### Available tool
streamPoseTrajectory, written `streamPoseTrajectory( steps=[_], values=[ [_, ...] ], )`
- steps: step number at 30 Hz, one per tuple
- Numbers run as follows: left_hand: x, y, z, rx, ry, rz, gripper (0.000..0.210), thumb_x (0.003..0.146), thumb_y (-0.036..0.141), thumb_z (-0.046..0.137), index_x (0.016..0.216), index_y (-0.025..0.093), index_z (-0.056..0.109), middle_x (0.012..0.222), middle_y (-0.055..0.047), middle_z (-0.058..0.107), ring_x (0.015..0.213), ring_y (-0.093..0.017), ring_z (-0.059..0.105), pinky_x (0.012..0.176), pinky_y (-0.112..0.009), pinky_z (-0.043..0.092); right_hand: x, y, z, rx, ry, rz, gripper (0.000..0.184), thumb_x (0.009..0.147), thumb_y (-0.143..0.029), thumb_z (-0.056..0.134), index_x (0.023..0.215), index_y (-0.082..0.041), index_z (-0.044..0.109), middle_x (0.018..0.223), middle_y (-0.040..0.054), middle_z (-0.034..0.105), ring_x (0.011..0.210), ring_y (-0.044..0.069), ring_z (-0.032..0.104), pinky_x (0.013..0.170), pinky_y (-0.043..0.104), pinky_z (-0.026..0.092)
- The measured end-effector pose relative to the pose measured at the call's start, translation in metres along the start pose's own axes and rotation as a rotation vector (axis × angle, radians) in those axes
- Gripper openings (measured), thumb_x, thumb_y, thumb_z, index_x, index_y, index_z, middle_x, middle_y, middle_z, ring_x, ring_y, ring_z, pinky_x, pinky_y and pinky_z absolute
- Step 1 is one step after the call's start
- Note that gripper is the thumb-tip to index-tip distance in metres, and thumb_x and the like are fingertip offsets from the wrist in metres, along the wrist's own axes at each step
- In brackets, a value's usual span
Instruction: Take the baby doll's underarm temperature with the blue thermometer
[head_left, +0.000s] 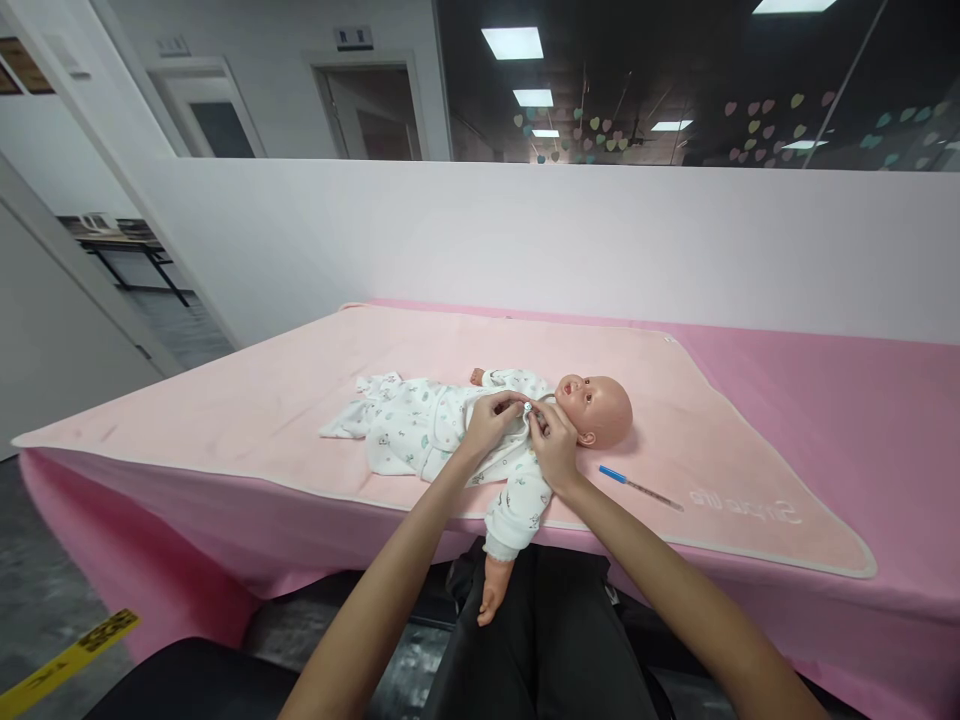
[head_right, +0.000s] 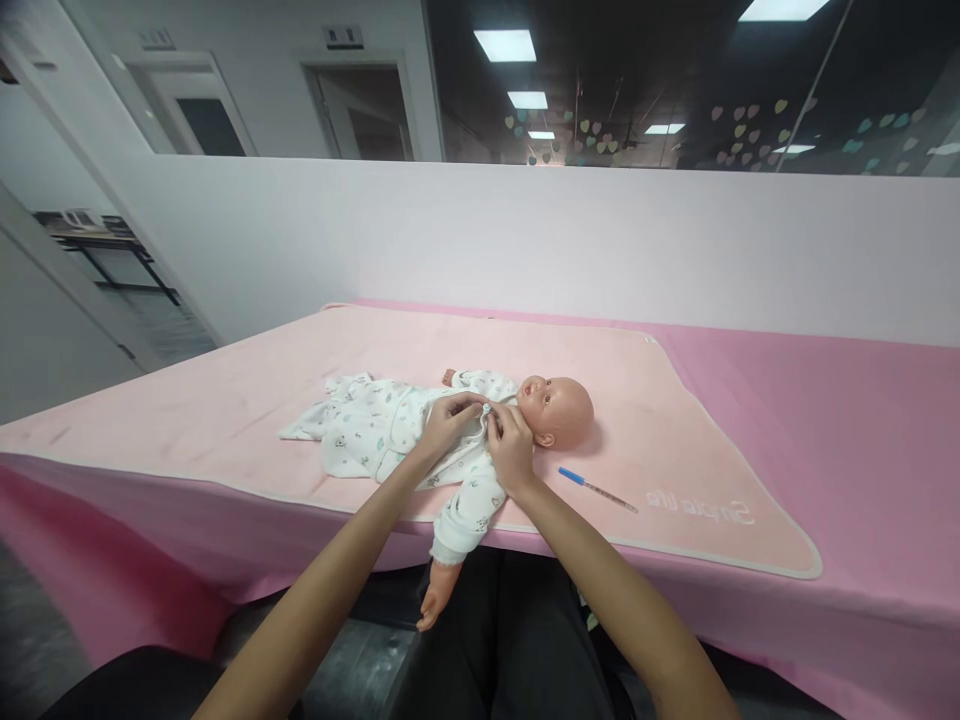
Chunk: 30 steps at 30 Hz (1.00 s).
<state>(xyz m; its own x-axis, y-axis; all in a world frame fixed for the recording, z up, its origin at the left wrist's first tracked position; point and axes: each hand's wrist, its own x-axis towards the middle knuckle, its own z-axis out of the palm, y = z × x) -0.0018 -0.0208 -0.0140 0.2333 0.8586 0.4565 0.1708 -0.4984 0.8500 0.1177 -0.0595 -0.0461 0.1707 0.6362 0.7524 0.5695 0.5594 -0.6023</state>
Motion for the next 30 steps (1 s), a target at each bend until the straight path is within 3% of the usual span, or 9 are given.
streamPoseTrajectory(
  steps=[4, 11, 20, 26, 30],
  values=[
    [-0.0027, 0.0033, 0.0011, 0.012, -0.004, 0.034, 0.027, 0.076, 0.034, 0.051, 0.080, 0.014, 0.069, 0.083, -0.005, 0.069, 0.079, -0.016, 0.060, 0.076, -0.026, 0.044, 0.0010, -0.0015, -0.0002, 0.015, 0.015, -0.007, 0.024, 0.088, -0.023, 0.041, 0.098, -0.018, 0.062, 0.089, 0.0076, 0.063, 0.082, 0.016, 0.059, 0.077, 0.029, 0.049],
    [-0.0052, 0.0037, 0.0034, 0.196, 0.048, 0.054, 0.025, 0.074, 0.032, 0.053, 0.077, 0.015, 0.069, 0.064, -0.001, 0.062, 0.058, -0.010, 0.047, 0.059, -0.022, 0.037, 0.0011, -0.0018, -0.0015, 0.029, 0.050, -0.036, 0.023, 0.088, -0.023, 0.038, 0.089, -0.018, 0.061, 0.086, 0.0069, 0.061, 0.085, 0.016, 0.058, 0.080, 0.032, 0.048],
    [-0.0025, -0.0003, 0.0029, 0.110, 0.071, 0.019, 0.024, 0.072, 0.034, 0.057, 0.076, 0.014, 0.070, 0.057, 0.001, 0.057, 0.054, -0.009, 0.042, 0.053, -0.021, 0.033, 0.0002, -0.0009, -0.0003, 0.010, 0.021, -0.056, 0.021, 0.086, -0.019, 0.039, 0.091, -0.018, 0.059, 0.091, 0.0079, 0.062, 0.088, 0.016, 0.058, 0.081, 0.031, 0.048],
    [-0.0016, -0.0010, -0.0005, -0.052, -0.038, 0.013, 0.029, 0.076, 0.039, 0.054, 0.077, 0.014, 0.070, 0.076, -0.004, 0.066, 0.070, -0.014, 0.055, 0.067, -0.024, 0.041, 0.0008, -0.0018, -0.0011, 0.018, 0.053, -0.069, 0.024, 0.087, -0.019, 0.038, 0.094, -0.017, 0.061, 0.092, 0.0087, 0.063, 0.089, 0.016, 0.058, 0.083, 0.030, 0.048],
    [-0.0041, 0.0045, -0.0025, 0.089, -0.096, 0.055, 0.028, 0.073, 0.037, 0.059, 0.086, 0.016, 0.070, 0.068, 0.000, 0.061, 0.062, -0.011, 0.047, 0.060, -0.022, 0.036, 0.0006, -0.0012, -0.0019, 0.014, 0.060, -0.071, 0.023, 0.086, -0.018, 0.040, 0.093, -0.017, 0.061, 0.091, 0.0080, 0.063, 0.088, 0.016, 0.058, 0.080, 0.030, 0.048]
  ],
)
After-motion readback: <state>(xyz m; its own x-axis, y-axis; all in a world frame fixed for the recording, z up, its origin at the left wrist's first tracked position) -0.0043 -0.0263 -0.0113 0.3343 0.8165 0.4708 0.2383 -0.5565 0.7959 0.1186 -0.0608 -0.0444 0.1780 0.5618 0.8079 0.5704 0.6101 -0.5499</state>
